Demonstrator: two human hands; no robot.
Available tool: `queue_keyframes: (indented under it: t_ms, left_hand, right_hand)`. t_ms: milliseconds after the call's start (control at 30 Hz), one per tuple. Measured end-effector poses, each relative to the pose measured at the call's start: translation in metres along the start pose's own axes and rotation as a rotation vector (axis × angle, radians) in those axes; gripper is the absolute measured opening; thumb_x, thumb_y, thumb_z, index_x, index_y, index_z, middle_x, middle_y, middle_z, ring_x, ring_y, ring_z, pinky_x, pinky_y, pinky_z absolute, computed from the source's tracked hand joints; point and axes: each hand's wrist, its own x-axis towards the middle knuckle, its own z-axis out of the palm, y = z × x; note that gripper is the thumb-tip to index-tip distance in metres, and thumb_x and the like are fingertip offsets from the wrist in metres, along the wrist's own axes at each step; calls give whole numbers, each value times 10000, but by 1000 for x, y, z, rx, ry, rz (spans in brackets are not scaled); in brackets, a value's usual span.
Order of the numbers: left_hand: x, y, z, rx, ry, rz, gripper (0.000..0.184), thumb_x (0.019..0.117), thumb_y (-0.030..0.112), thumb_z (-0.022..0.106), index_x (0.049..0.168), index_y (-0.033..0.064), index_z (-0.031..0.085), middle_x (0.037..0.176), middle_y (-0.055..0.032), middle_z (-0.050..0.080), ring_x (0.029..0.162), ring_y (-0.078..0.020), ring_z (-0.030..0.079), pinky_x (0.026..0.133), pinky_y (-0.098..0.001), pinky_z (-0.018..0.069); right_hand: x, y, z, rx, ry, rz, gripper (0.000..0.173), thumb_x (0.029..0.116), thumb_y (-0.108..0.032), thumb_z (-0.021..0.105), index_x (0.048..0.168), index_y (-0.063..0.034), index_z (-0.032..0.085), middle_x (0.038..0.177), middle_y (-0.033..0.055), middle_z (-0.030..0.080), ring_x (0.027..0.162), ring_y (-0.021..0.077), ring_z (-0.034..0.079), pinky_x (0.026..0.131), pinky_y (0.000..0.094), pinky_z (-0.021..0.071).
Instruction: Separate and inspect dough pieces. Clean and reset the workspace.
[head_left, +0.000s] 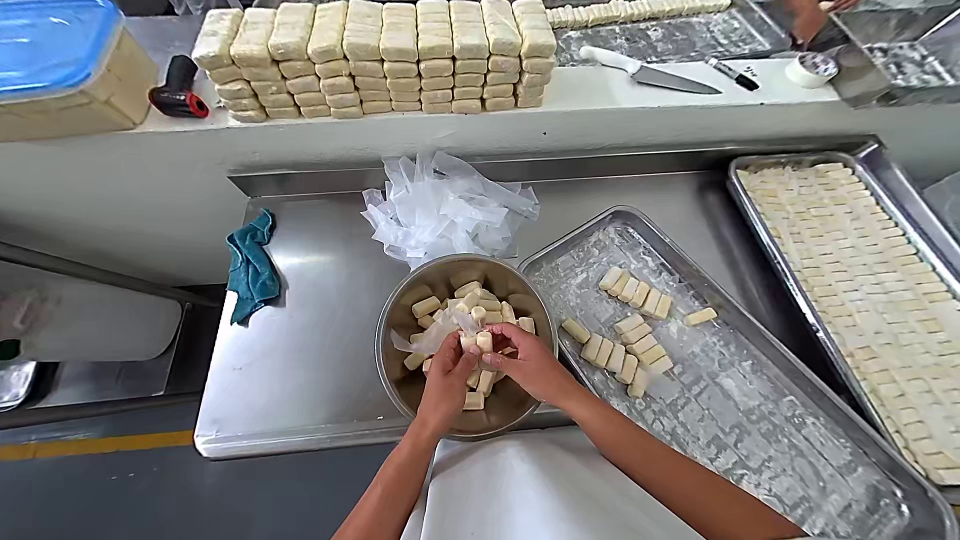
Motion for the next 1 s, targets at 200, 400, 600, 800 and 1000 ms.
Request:
queue_keyframes:
  t_ms: [200, 400, 600, 800, 1000]
  left_hand:
    - [2, 4, 5, 139, 76, 47, 274, 1022, 64, 586, 1288, -3, 585, 1072, -93, 730, 985, -152, 711, 915, -338, 582]
    - [0, 6, 7, 283, 175, 114, 260, 968, 78, 688, 1216, 34, 623, 927, -36, 755, 847, -112, 731, 815, -317, 610]
    - [-1, 5, 5, 225, 160, 72, 312, 943, 115, 679, 1228, 32, 582, 983, -70, 704, 865, -146, 698, 789, -332, 595]
    - [-4, -2, -9, 121, 44, 16, 351, 892, 66, 533, 1236, 22, 585, 1051, -97, 682, 966, -178, 673, 848, -365, 569]
    - [-6, 23, 1, 121, -75, -4, 309, 850, 164, 693, 1127, 56, 611, 944, -70, 707, 880, -158, 701, 795, -341, 594]
  right_hand:
    - [4, 5, 11, 42, 22, 11, 434, 989, -122, 671, 1392, -25, 541, 1221, 145, 667, 1053, 202, 702, 938, 381, 598]
    - [-6, 6, 18, -311, 207, -188, 357, 974, -186, 698, 1285, -34, 611, 1189, 140, 637, 1024, 221, 678, 882, 390, 593]
    - [-12, 0, -6, -192, 81, -99, 349, 852, -123, 683, 1193, -64, 639, 1086, 82, 679, 980, 174, 672, 853, 396, 575]
    - [0, 15, -30, -378, 59, -107, 504, 856, -41, 685, 1351, -55, 593, 1338, 126, 613, 1248, 253, 591, 1050, 467, 500]
    - [15, 11, -10, -505, -103, -281, 625, 868, -100, 784, 1450, -141, 557, 1352, 146, 574, 1103, 287, 651, 907, 487, 577]
